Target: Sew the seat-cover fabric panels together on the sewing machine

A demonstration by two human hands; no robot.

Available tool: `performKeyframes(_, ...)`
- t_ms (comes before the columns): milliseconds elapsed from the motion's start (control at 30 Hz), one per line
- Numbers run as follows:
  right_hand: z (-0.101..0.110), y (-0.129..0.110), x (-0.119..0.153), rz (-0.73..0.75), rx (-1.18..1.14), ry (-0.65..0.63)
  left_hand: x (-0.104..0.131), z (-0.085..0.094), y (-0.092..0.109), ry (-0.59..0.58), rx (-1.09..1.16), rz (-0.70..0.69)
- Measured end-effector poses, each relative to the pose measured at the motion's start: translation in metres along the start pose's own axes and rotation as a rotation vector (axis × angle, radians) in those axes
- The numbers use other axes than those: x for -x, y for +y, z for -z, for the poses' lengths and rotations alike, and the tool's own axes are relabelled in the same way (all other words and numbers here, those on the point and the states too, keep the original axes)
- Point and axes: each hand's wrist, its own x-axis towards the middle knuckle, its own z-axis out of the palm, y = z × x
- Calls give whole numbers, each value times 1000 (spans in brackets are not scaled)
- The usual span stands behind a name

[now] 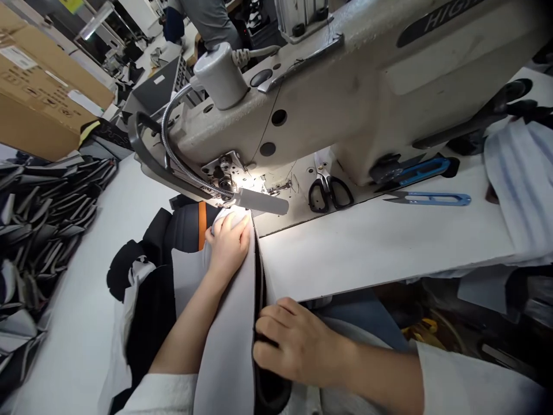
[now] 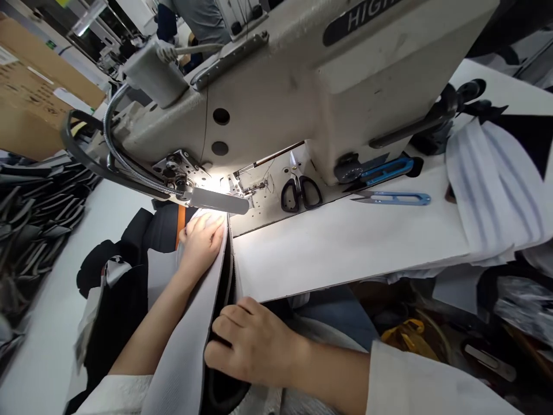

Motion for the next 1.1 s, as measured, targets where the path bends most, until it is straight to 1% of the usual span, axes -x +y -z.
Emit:
performKeyframes(133,-21,16,-4,8,78,64,-2,0,0,-2,-2,-3)
performKeyframes(267,-38,19,-4,-33,104,64,-1,1,2,-24,-19,-21)
performKeyframes(367,-42,18,-6,-35,113,53,-2,3,3,-31,-22,-30)
performKeyframes(467,-43,21,-9,-45,127,61,-6,1,1,-2,-6,-34)
performKeyframes(567,-46,26,-14,-84,149,51,-16,-5,-4,72,22,-53)
performKeyframes(667,-51,32,-20,-122,178,35,-32,-14,-12,150,72,-91)
performKeyframes(733,-53,34,-24,-149,196,30,-41,-16,-17,148,103,-125)
performKeyframes(800,-54,35,-25,-170,211,31,-44,-13,-17,121,108,-158)
performKeyframes(867,-50,35,-23,-172,226,-6,-37,-2,-13,62,88,-163)
performKeyframes(900,-47,35,-21,-166,228,-52,-30,5,-8,-3,86,-153)
performKeyframes(933,-45,35,-17,-154,225,-115,-20,13,-4,-100,99,-139)
performKeyframes(1000,-40,34,-10,-93,188,-254,1,29,5,-345,156,-101)
performKeyframes(1033,-38,33,-7,-51,166,-292,10,36,8,-449,181,-80)
performKeyframes(1067,-37,32,-6,-9,152,-283,16,41,9,-526,200,-64)
performKeyframes(1100,-37,31,-6,38,146,-231,20,45,8,-573,211,-53)
